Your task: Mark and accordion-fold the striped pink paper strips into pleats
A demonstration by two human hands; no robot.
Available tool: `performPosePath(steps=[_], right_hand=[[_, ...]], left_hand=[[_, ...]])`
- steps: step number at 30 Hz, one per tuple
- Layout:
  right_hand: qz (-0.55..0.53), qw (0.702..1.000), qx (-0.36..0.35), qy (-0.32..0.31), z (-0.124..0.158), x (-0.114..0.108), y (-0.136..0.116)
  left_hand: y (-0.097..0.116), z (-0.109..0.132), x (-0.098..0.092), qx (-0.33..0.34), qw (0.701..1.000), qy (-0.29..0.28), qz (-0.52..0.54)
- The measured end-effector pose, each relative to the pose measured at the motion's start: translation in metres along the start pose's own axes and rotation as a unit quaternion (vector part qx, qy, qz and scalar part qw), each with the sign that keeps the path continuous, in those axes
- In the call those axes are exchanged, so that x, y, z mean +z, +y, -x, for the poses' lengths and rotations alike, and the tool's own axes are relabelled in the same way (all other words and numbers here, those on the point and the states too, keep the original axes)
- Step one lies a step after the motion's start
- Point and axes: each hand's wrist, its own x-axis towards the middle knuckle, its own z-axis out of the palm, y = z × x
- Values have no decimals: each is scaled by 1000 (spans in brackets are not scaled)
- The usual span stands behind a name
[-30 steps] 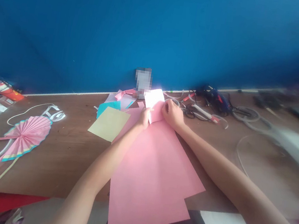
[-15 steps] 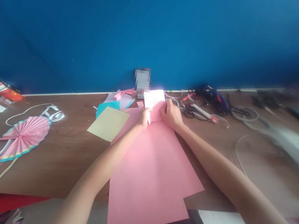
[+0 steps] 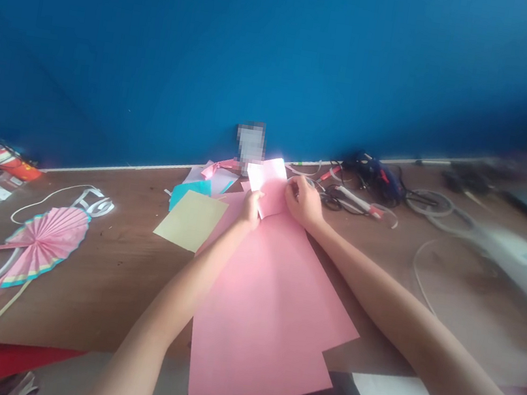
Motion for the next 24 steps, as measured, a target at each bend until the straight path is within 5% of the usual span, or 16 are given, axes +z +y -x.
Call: performPosePath(steps=[24], right_hand=[[-51,999,-12,7,0,4,4]], left_hand=[[4,11,8,-9,998,-64,18]])
